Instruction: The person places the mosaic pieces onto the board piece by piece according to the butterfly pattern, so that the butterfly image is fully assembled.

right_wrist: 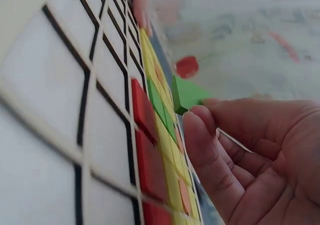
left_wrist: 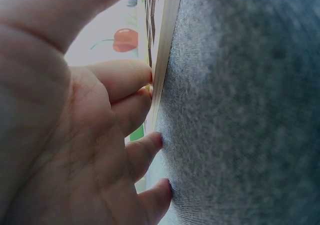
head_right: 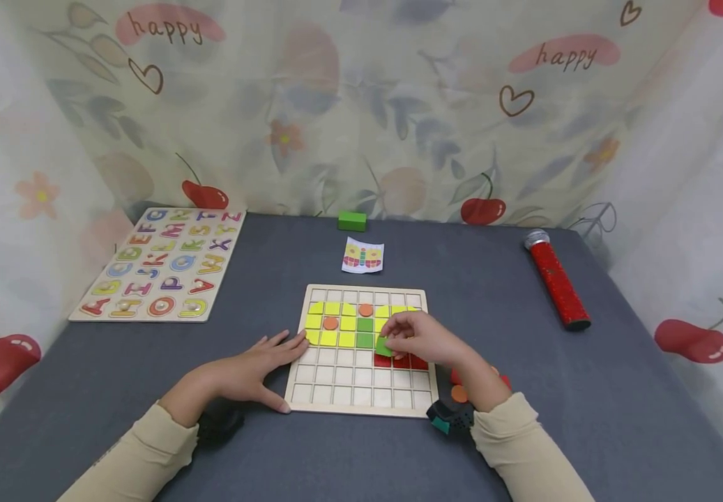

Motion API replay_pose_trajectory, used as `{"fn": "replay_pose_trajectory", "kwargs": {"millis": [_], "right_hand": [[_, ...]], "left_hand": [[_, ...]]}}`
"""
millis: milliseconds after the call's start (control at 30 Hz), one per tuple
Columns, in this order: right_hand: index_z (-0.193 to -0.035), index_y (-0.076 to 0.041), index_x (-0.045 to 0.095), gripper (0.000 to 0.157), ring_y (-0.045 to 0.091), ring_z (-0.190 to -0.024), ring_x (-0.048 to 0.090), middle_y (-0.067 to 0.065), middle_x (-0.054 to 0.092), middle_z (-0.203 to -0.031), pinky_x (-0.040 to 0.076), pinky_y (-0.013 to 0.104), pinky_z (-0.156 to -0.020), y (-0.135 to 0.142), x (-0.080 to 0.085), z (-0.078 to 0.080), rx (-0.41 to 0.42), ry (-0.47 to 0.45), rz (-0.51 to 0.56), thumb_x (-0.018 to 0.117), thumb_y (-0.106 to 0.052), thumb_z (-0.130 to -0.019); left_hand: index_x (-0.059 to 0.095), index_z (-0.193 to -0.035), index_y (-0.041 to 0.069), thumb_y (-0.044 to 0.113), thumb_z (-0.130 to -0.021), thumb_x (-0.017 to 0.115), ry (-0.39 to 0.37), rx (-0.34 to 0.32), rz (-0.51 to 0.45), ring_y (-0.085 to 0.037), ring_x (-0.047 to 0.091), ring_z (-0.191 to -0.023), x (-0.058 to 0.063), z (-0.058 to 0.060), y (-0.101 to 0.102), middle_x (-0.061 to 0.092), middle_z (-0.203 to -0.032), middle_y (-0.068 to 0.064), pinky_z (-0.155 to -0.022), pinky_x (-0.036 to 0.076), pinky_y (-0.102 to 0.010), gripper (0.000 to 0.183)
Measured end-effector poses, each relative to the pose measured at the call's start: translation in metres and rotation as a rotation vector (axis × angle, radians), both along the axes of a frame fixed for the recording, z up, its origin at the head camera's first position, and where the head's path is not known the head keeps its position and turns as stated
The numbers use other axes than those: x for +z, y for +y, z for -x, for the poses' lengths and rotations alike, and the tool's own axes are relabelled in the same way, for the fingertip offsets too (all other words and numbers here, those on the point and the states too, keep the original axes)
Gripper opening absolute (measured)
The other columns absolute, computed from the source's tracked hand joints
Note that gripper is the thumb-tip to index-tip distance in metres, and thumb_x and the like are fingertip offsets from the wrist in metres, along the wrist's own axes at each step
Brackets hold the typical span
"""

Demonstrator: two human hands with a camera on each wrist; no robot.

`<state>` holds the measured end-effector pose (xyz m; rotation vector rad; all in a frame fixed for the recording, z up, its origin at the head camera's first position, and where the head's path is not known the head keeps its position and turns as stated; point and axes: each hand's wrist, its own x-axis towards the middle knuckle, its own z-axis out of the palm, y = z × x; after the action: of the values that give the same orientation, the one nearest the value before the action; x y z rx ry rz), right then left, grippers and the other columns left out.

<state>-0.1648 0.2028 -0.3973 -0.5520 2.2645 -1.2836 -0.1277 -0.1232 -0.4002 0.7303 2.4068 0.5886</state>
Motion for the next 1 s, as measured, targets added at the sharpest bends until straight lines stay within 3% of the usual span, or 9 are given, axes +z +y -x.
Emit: {"fn": "replay_pose_trajectory", "kwargs": {"millis": [200,433,667,800,1000], "right_hand": [[-0.099,-0.001,0.065,0.017,0.014,-0.069,0.061,0.009,0.065,-0.085,0.054,0.027,-0.066,-0.022,-0.007,0.001,0.048,0.036,-0.044,0.065,-0.014,-0.087],[-0.09,-0.005,0.068,0.011,0.013,-0.068,0.054,0.004,0.063,-0.079,0.047,0.022,-0.061,-0.036,-0.012,-0.005,0.02,0.169,-0.1,0.07,-0.013,-0.083],[-0.089,-0.009,0.072,0.007,0.009,-0.078,0.054,0.002,0.065,-0.087,0.05,0.021,-0.067,-0.039,-0.015,-0.01,0.044,0.313,-0.118,0.069,-0.01,-0.083],[-0.095,-0.009,0.073,0.014,0.011,-0.08,0.057,0.004,0.066,-0.092,0.05,0.022,-0.068,-0.033,-0.017,-0.012,0.002,0.237,-0.108,0.07,-0.015,-0.083],[-0.101,-0.006,0.071,0.027,0.016,-0.081,0.063,0.009,0.067,-0.098,0.053,0.026,-0.07,-0.006,-0.014,-0.017,-0.144,0.092,-0.062,0.07,-0.026,-0.083]], "left_hand": [[0.019,-0.15,0.02,0.044,-0.073,0.076,0.0,-0.006,-0.002,-0.023,-0.002,-0.146,0.001,0.0,0.001,0.007,-0.158,0.007,-0.117,0.0,-0.048,0.098],[0.019,-0.15,0.02,0.043,-0.073,0.077,0.002,-0.003,-0.002,-0.023,-0.002,-0.146,0.0,0.0,0.0,0.007,-0.158,0.008,-0.117,0.0,-0.047,0.099],[0.019,-0.15,0.02,0.043,-0.073,0.077,-0.002,-0.003,-0.002,-0.023,-0.002,-0.146,-0.002,0.0,-0.002,0.007,-0.158,0.007,-0.117,0.0,-0.048,0.099],[0.019,-0.15,0.02,0.043,-0.073,0.077,-0.008,-0.004,-0.007,-0.024,-0.002,-0.146,-0.002,-0.001,-0.002,0.008,-0.158,0.007,-0.117,0.0,-0.048,0.099],[0.02,-0.15,0.02,0.043,-0.073,0.077,-0.001,0.001,-0.008,-0.024,-0.001,-0.146,0.0,-0.001,-0.001,0.008,-0.158,0.007,-0.117,0.0,-0.048,0.098]]}}
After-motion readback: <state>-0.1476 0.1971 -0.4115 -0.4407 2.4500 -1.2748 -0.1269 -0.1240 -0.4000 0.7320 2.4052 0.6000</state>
